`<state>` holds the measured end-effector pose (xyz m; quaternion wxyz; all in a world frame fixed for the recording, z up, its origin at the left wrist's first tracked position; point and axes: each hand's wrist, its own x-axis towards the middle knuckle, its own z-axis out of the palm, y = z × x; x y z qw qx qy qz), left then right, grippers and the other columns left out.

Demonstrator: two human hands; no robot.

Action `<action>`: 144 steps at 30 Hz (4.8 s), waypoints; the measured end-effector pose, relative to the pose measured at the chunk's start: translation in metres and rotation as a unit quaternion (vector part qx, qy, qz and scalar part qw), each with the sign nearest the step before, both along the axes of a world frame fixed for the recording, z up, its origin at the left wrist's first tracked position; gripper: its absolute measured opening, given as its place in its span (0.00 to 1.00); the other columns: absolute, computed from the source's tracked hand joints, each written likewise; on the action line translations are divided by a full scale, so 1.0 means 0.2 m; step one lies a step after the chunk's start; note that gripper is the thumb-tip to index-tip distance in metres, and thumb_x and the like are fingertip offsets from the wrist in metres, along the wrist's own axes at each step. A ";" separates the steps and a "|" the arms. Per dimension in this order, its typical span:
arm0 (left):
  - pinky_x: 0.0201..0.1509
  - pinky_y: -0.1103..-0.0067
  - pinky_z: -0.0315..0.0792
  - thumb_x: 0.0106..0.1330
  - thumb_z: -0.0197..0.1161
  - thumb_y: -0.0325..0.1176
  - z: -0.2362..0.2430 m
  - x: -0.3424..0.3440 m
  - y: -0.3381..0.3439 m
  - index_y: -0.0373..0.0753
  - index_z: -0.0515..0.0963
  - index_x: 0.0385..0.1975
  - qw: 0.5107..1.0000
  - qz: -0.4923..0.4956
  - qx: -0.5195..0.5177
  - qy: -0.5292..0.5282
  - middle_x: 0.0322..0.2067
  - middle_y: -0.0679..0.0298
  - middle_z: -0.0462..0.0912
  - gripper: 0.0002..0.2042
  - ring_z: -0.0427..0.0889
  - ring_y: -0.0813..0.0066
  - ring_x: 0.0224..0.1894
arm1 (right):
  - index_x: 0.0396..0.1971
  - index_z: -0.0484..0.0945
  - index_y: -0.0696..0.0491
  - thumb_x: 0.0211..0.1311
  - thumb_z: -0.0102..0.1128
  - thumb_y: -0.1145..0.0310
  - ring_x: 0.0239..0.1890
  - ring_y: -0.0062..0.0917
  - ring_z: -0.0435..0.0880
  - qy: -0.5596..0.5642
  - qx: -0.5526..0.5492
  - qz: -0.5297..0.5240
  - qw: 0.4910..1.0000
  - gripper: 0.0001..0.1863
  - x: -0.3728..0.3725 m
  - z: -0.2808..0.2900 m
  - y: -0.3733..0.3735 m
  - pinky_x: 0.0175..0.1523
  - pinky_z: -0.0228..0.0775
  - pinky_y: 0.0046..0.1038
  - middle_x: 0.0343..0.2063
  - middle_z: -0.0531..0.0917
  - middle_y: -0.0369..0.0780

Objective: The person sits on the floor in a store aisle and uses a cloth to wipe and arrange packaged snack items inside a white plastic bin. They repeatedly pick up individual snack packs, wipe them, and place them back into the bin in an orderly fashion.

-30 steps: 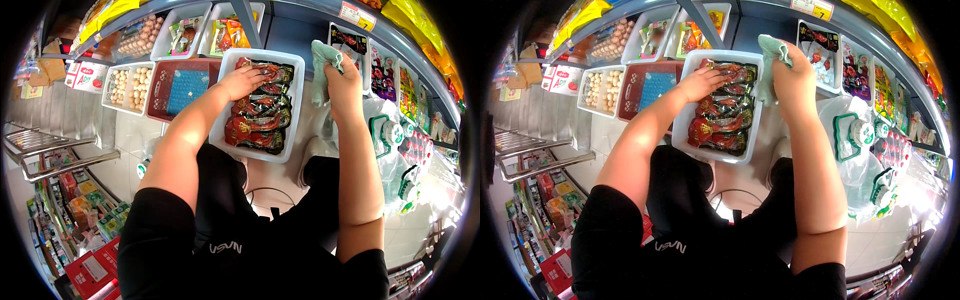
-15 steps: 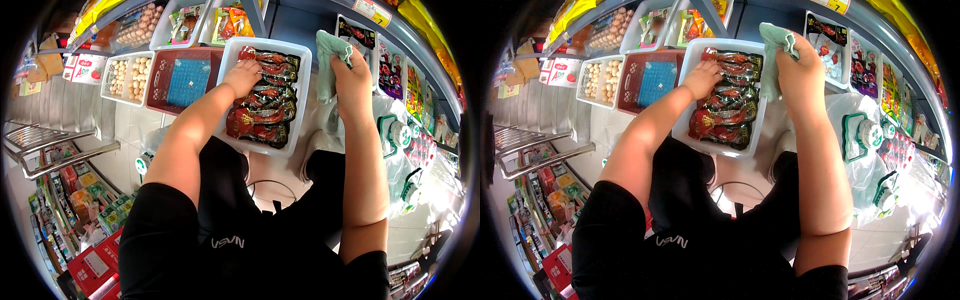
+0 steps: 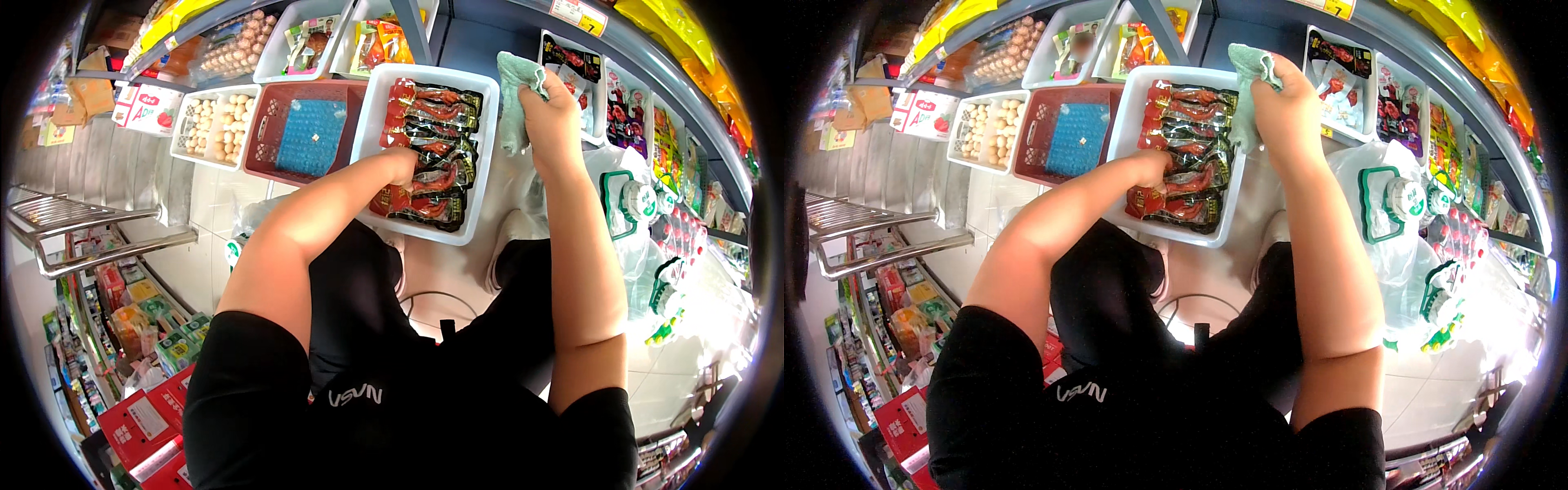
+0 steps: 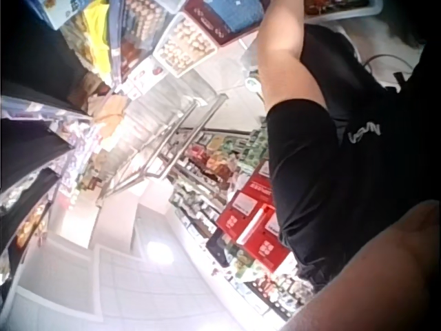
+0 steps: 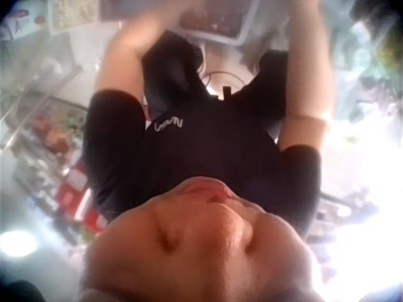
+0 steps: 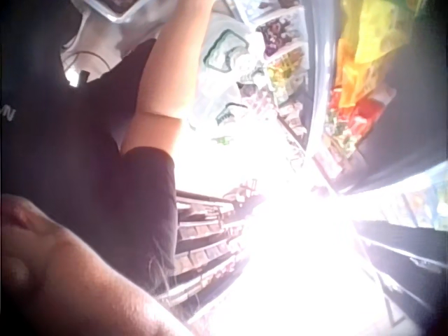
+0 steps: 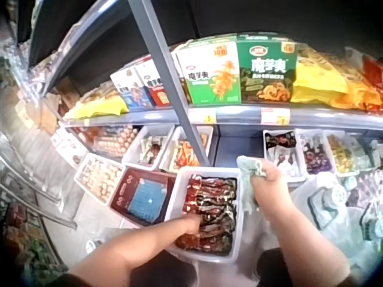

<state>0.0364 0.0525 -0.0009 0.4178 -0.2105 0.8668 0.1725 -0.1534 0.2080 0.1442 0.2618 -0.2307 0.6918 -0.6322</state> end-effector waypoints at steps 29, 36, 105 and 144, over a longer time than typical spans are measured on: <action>0.62 0.80 0.66 0.58 0.52 0.13 0.64 0.13 0.34 0.40 0.64 0.68 0.579 0.485 0.551 0.354 0.58 0.67 0.75 0.34 0.74 0.80 0.57 | 0.38 0.86 0.48 0.40 0.55 0.84 0.44 0.40 0.77 0.475 0.112 0.125 0.864 0.24 0.04 -0.13 -0.11 0.52 0.73 0.36 0.41 0.84 0.37; 0.63 0.79 0.66 0.60 0.52 0.13 0.63 0.11 0.29 0.40 0.64 0.68 0.530 0.509 0.537 0.415 0.56 0.66 0.76 0.33 0.74 0.79 0.57 | 0.47 0.84 0.48 0.41 0.51 0.85 0.46 0.40 0.76 0.515 0.028 0.048 0.856 0.30 0.07 -0.09 -0.15 0.55 0.69 0.36 0.45 0.83 0.38; 0.70 0.60 0.60 0.59 0.51 0.33 0.65 0.02 0.31 0.33 0.64 0.63 0.306 0.475 0.675 0.474 0.62 0.52 0.71 0.29 0.68 0.58 0.66 | 0.47 0.85 0.40 0.38 0.58 0.85 0.44 0.38 0.75 0.526 0.013 0.033 0.850 0.32 0.13 -0.03 -0.08 0.51 0.71 0.35 0.40 0.78 0.37; 0.47 0.82 0.76 0.66 0.66 0.29 0.57 0.00 0.09 0.32 0.81 0.45 0.691 0.445 0.349 0.451 0.37 0.63 0.86 0.11 0.83 0.79 0.39 | 0.42 0.81 0.58 0.60 0.64 0.67 0.34 0.20 0.81 -0.027 0.013 0.065 0.997 0.13 -0.01 -0.04 -0.02 0.41 0.73 0.28 0.33 0.85 0.39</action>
